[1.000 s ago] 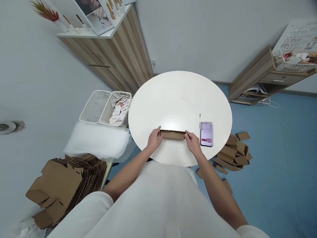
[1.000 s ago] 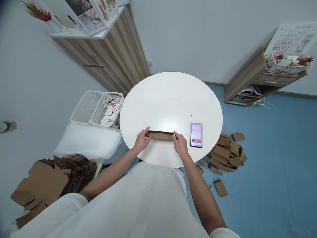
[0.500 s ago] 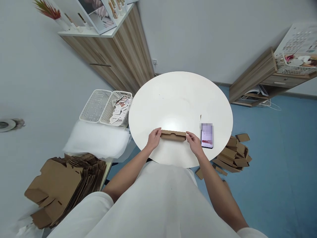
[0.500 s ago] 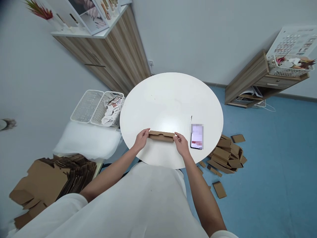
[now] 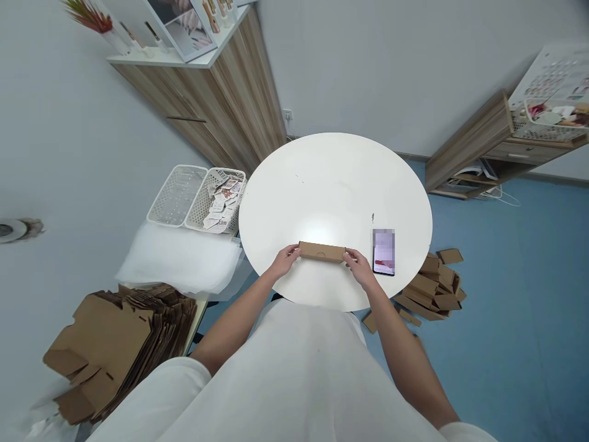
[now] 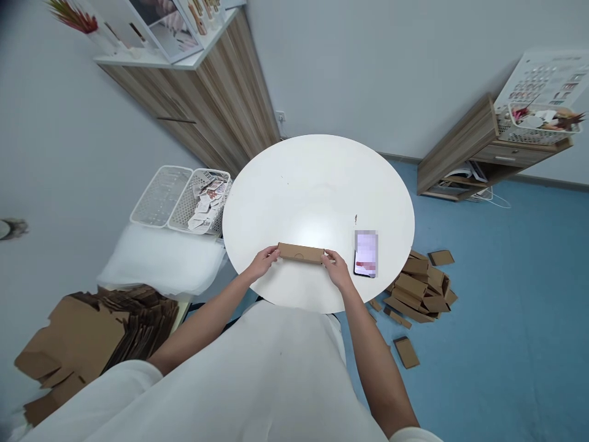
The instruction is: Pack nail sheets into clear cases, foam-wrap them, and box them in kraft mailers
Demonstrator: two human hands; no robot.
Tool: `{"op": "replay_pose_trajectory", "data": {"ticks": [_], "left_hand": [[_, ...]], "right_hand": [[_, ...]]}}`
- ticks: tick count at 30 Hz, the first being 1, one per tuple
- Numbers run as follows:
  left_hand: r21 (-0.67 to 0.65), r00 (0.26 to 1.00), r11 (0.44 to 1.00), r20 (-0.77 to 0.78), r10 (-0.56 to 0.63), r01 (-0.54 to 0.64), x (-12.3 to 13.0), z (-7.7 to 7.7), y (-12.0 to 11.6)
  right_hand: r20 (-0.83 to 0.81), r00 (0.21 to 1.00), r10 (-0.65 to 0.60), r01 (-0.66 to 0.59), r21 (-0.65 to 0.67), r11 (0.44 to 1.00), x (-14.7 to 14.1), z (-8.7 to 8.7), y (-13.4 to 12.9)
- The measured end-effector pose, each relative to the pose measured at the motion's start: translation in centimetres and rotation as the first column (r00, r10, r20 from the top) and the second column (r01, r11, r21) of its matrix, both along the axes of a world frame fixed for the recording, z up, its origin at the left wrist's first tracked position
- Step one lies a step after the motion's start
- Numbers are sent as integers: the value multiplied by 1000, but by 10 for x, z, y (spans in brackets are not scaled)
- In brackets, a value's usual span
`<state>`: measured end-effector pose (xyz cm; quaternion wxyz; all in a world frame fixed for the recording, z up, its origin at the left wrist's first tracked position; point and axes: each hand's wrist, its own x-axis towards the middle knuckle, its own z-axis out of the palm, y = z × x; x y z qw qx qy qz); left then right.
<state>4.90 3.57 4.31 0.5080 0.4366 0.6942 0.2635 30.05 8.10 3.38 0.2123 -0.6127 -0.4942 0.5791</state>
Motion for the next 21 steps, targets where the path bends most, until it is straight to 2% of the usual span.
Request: {"op": "replay_pose_trajectory", "data": {"ticks": [5, 9, 12, 15, 18, 21], "left_hand": [[31, 999, 999, 10, -32, 32, 3, 0, -2], [61, 999, 997, 30, -43, 41, 4, 0, -11], [82, 998, 996, 43, -47, 43, 3, -5, -25], [73, 999, 996, -14, -52, 53, 3, -15, -45], [56, 988, 993, -121, -99, 106, 5, -24, -64], [41, 968, 983, -185, -169, 180, 6, -29, -73]], "right_hand": [[-18, 1000, 15, -14, 67, 998, 0, 2, 1], [-20, 998, 60, -56, 141, 988, 1, 0, -11], [-23, 996, 85, -78, 223, 972, 3, -9, -31], [-28, 996, 86, -75, 284, 956, 4, -20, -58], [-3, 996, 93, -88, 282, 955, 6, -27, -84], [27, 996, 90, -94, 271, 958, 6, -30, -100]]}}
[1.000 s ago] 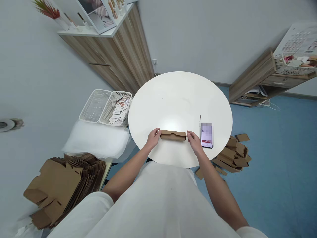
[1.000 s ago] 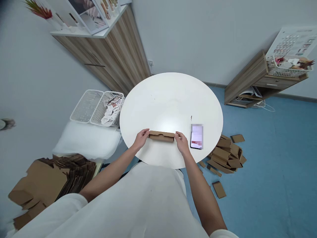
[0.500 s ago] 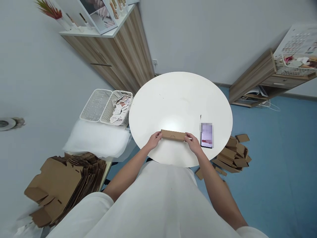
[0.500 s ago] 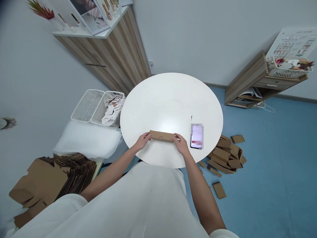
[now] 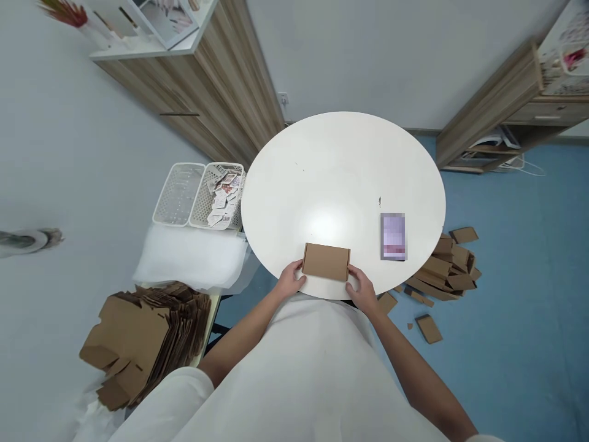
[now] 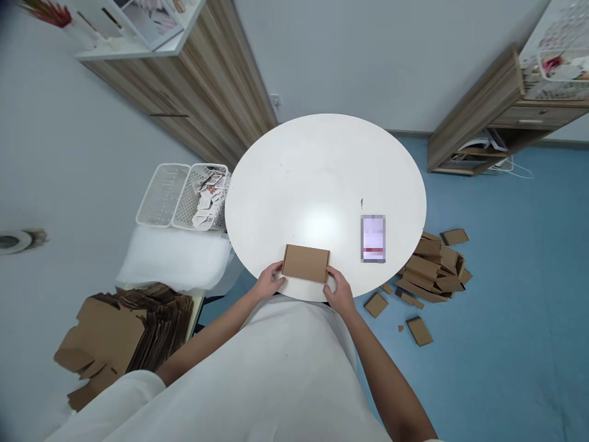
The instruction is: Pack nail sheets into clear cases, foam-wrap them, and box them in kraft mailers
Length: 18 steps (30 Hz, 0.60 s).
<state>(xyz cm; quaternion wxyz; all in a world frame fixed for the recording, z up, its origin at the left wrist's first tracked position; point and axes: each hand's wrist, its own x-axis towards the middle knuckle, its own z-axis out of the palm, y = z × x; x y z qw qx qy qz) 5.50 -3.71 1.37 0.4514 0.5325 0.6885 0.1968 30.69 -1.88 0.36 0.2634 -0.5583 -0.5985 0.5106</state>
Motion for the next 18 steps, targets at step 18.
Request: {"op": "replay_pose_trajectory", "data": {"ticks": [18], "left_hand": [[42, 982, 984, -87, -169, 173, 0, -12, 33]], "right_hand": [[145, 909, -390, 411, -165, 897, -45, -2, -28]]}}
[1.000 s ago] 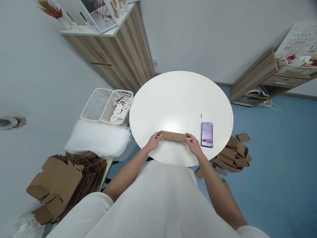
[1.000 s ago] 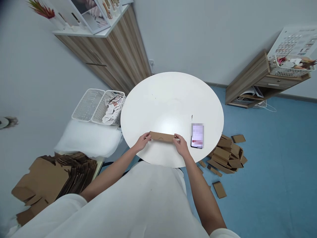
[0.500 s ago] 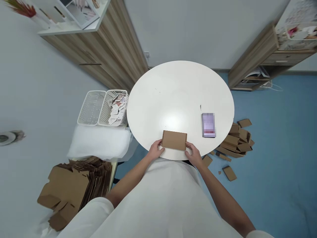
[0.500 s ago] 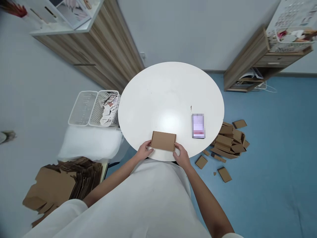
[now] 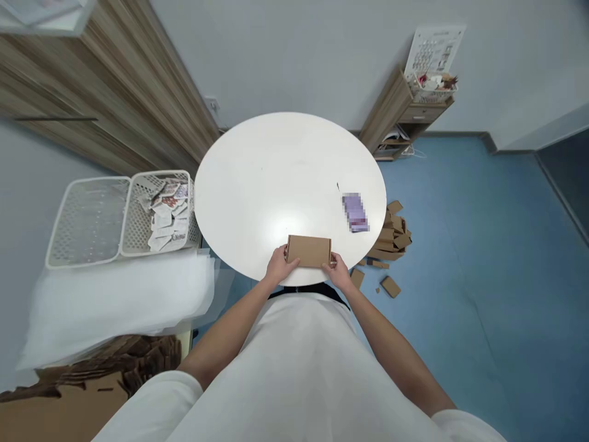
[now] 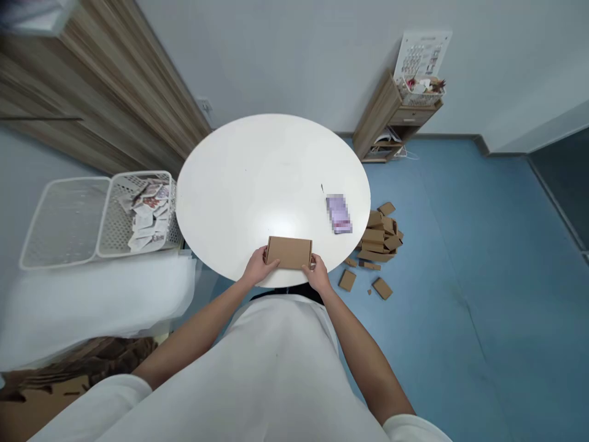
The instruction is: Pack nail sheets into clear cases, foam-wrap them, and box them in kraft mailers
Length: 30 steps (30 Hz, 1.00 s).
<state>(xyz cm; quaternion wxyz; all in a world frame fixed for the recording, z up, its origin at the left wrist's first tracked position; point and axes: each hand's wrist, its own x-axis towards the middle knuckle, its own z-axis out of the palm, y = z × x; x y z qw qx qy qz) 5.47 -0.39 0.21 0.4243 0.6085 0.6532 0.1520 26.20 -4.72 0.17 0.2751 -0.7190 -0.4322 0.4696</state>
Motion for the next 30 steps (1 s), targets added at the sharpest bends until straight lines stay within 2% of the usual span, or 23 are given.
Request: {"op": "replay_pose_trajectory", "data": {"ticks": [5, 8, 11, 14, 17, 19, 22, 26, 30], "left_hand": [[-7, 1000, 1000, 6, -24, 24, 1, -1, -8], [4, 999, 999, 22, -36, 36, 0, 1, -7], [4, 996, 998, 70, -63, 62, -1, 3, -3], [-30, 995, 997, 74, -65, 68, 2, 6, 0], [-69, 997, 996, 51, -61, 65, 17, 12, 2], [-85, 996, 992, 37, -87, 90, 38, 17, 4], [-94, 979, 975, 31, -200, 203, 85, 24, 5], [-113, 922, 916, 91, -377, 386, 167, 27, 4], [-116, 880, 873, 115, -462, 473, 259, 25, 10]], "right_hand": [[65, 996, -59, 57, 32, 998, -7, -4, -22], [148, 988, -35, 31, 28, 999, -7, 0, -20], [161, 987, 10, -9, -7, 1000, -4, 3, -13], [152, 987, 48, -43, -38, 998, 5, 6, -11], [161, 986, 36, -31, -29, 999, 24, 8, -16], [168, 986, -4, 8, -19, 1000, 45, 10, -23], [194, 977, -89, 90, 3, 996, 87, 11, -38], [278, 927, -252, 250, 44, 967, 154, 11, -61], [285, 883, -374, 374, 57, 926, 224, 7, -80]]}}
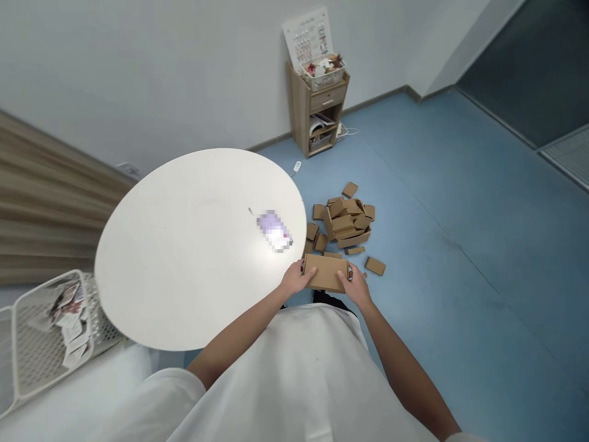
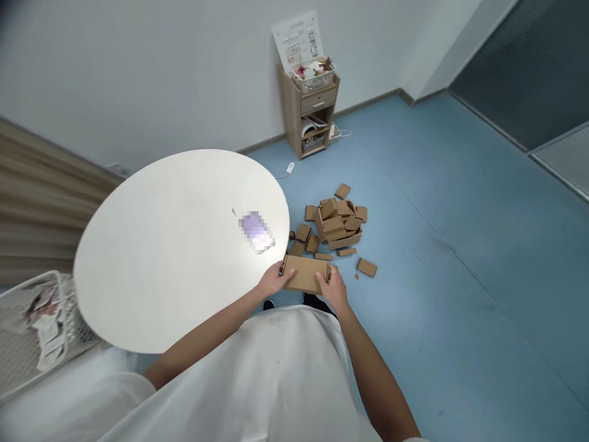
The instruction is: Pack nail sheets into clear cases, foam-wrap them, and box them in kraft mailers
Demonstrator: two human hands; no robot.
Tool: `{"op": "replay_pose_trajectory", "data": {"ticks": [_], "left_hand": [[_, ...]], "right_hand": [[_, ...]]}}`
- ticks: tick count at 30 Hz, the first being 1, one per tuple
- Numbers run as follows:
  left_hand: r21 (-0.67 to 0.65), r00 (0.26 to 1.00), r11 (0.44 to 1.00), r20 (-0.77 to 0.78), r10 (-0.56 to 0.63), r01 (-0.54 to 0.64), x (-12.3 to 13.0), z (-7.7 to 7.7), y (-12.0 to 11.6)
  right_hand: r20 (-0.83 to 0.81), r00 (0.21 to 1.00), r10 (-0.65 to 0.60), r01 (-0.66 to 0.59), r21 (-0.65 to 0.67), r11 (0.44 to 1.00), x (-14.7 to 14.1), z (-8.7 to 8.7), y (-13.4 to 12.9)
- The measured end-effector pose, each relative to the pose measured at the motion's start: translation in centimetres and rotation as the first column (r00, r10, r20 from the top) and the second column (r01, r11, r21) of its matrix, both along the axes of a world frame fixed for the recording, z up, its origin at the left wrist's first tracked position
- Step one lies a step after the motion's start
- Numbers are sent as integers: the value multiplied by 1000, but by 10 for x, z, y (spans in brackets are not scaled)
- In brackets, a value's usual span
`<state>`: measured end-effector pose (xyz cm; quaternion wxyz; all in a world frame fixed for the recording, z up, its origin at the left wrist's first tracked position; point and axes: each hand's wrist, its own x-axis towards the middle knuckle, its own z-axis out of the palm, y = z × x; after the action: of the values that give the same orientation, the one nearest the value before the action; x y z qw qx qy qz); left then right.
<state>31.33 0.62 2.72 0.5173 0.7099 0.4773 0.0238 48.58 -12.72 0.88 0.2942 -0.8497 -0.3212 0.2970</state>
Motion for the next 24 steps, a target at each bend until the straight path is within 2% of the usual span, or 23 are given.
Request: {"op": "replay_pose_trajectory", "data": {"ticks": [3, 6, 8, 11, 14, 18, 21, 24], "left_hand": [[-9, 998, 999, 33, -51, 51, 65, 0, 10], [44, 986, 995, 139, -91, 86, 117, 3, 20], [89, 980, 990, 154, -124, 111, 139, 7, 23], [117, 983, 984, 114, -145, 132, 151, 12, 23], [119, 990, 986, 75, -122, 113, 143, 15, 20], [156, 998, 988, 64, 1, -11, 109, 17, 18], [194, 986, 967, 57, 156, -164, 71, 18, 16], [247, 944, 912, 38, 327, -326, 28, 17, 12]], "right_hand": [[-30, 996, -85, 86, 61, 994, 49, 1, -6], [-11, 986, -167, 167, 153, 974, 87, 6, -7], [38, 979, -201, 189, 209, 959, 101, 8, -7], [68, 977, -200, 182, 211, 960, 107, 4, -9], [21, 991, -133, 128, 172, 977, 103, -7, -4], [-1, 1000, 14, -14, 210, 978, 94, -17, 23], [-9, 982, 189, -181, 243, 953, 80, -13, 56], [-1, 933, 361, -349, 252, 903, 57, -2, 91]]}}
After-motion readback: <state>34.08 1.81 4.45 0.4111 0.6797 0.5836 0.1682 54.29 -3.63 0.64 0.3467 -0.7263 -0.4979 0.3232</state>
